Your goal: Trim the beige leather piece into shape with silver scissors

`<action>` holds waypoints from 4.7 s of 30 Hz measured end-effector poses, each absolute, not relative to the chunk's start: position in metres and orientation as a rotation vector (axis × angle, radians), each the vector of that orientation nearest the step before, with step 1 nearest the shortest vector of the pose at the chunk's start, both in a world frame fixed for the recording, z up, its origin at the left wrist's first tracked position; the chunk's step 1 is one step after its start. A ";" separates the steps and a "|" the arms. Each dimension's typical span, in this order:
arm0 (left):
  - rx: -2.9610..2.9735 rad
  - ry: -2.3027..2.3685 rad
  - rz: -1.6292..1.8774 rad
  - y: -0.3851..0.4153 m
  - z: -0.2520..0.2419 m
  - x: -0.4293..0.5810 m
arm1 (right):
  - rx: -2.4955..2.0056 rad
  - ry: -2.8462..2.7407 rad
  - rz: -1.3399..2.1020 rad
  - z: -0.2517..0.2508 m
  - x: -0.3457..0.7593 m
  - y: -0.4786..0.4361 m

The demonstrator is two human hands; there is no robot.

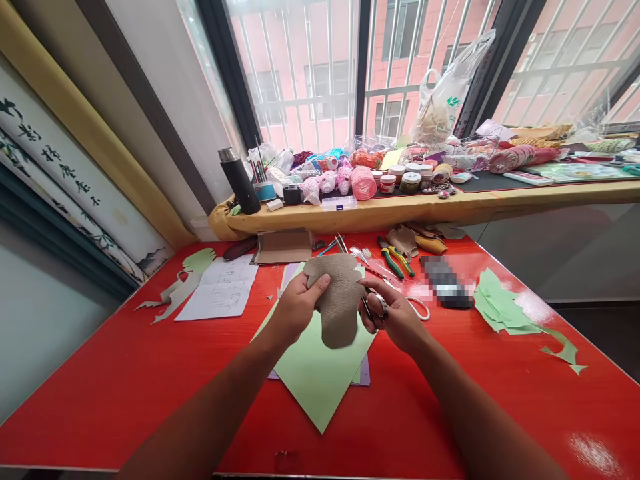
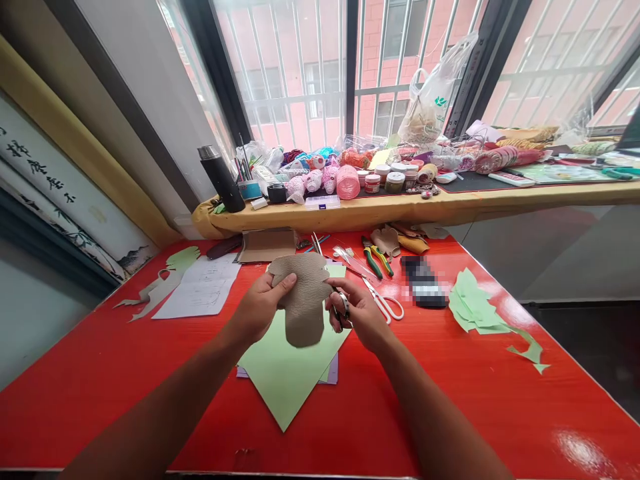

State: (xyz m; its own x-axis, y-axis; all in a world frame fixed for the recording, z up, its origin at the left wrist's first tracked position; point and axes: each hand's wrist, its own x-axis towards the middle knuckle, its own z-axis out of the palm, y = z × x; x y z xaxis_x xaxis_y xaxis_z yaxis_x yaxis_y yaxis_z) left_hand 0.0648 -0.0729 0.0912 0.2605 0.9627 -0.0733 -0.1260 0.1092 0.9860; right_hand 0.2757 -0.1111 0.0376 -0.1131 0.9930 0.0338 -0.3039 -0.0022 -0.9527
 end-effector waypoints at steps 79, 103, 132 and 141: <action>2.373 1.567 0.676 -0.032 0.023 -0.023 | -1.062 -0.904 1.268 0.043 0.289 -0.104; 2.121 1.668 0.508 0.000 0.005 -0.044 | -1.077 -0.861 1.271 0.045 0.288 -0.103; 2.079 1.858 0.361 -0.022 0.038 -0.068 | -1.132 -0.853 1.287 0.042 0.292 -0.102; 1.993 1.898 0.327 -0.009 0.015 -0.072 | -1.161 -0.890 1.285 0.040 0.289 -0.103</action>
